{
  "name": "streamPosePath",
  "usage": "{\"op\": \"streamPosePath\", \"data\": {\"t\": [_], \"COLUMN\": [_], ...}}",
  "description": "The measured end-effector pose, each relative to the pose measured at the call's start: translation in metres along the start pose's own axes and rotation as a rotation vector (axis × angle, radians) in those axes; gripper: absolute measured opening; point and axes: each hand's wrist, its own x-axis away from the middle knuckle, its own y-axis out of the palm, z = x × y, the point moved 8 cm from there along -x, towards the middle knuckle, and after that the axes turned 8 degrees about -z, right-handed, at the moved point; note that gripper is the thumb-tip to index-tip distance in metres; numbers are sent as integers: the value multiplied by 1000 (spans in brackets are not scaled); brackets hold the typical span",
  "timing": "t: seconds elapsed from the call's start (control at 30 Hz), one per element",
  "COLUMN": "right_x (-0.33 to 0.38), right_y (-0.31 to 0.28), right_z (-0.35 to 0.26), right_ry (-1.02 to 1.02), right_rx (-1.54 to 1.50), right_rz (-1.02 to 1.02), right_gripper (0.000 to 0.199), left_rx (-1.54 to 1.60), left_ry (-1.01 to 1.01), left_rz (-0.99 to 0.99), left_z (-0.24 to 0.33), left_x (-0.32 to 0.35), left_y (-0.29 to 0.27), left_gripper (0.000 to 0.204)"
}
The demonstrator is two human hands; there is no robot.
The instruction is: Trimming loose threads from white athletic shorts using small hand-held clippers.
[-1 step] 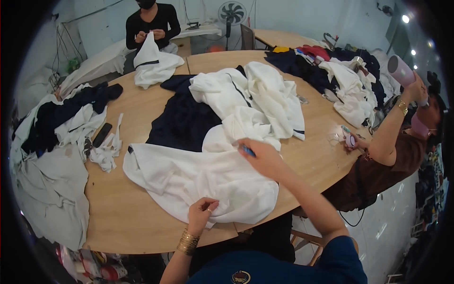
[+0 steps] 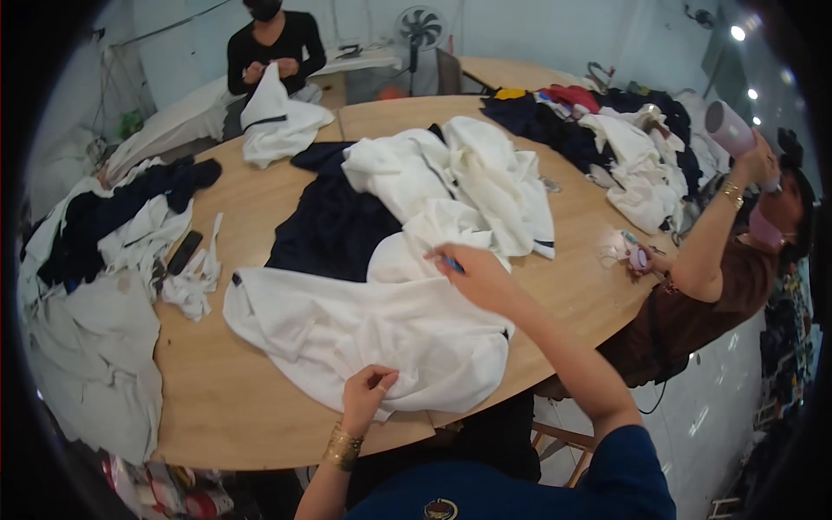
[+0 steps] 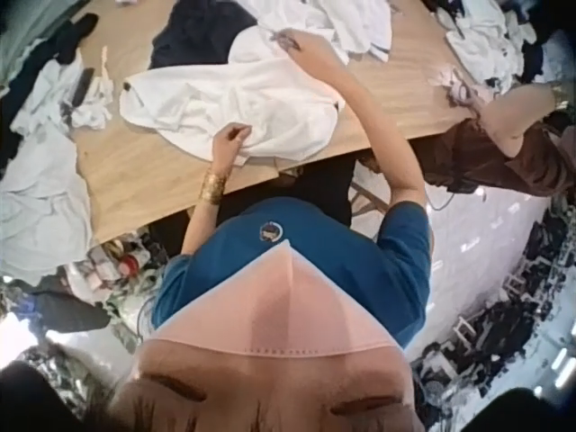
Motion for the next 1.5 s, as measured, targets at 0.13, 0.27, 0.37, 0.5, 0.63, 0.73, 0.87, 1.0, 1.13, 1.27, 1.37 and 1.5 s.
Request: {"op": "streamPosePath", "data": {"t": [0.13,0.27,0.37,0.5,0.63,0.73,0.87,1.0,1.13,1.27,1.37,1.5], "right_x": [-74,-96,-74,-49,-36,-55,-54,-63,-74,-66,-62,-62], "right_y": [-65,-194,-291,-333,-348,-332,-365,-363,-338,-343,-345,-333], "right_z": [47,84,128,133,166,176,192,197,176,162,156,144], "right_ry": [14,419,671,767,788,805,641,575,646,662,664,681], "right_rx": [336,730,638,833,824,771,1019,1161,859,926,914,829], "right_rz": [272,530,515,546,515,471,333,315,354,403,461,507], "right_gripper": [24,23,28,33,34,36,36,30,30,30,30,31], "left_rx": [-5,-68,-285,-436,-424,-434,-433,-457,-479,-472,-478,-471], "left_ry": [10,83,255,394,387,375,433,417,423,405,415,433], "left_rz": [28,118,140,153,121,141,104,103,159,134,133,154], "left_z": [-2,1,20,27,27,27,35,26,26,29,32,31], "left_x": [10,14,18,22,20,23,21,20,30,26,25,26], "left_y": [-9,-6,13,14,15,5,15,16,6,11,13,8], "left_gripper": [10,9,8,8,7,8,8,8,8,8,8,8]}}
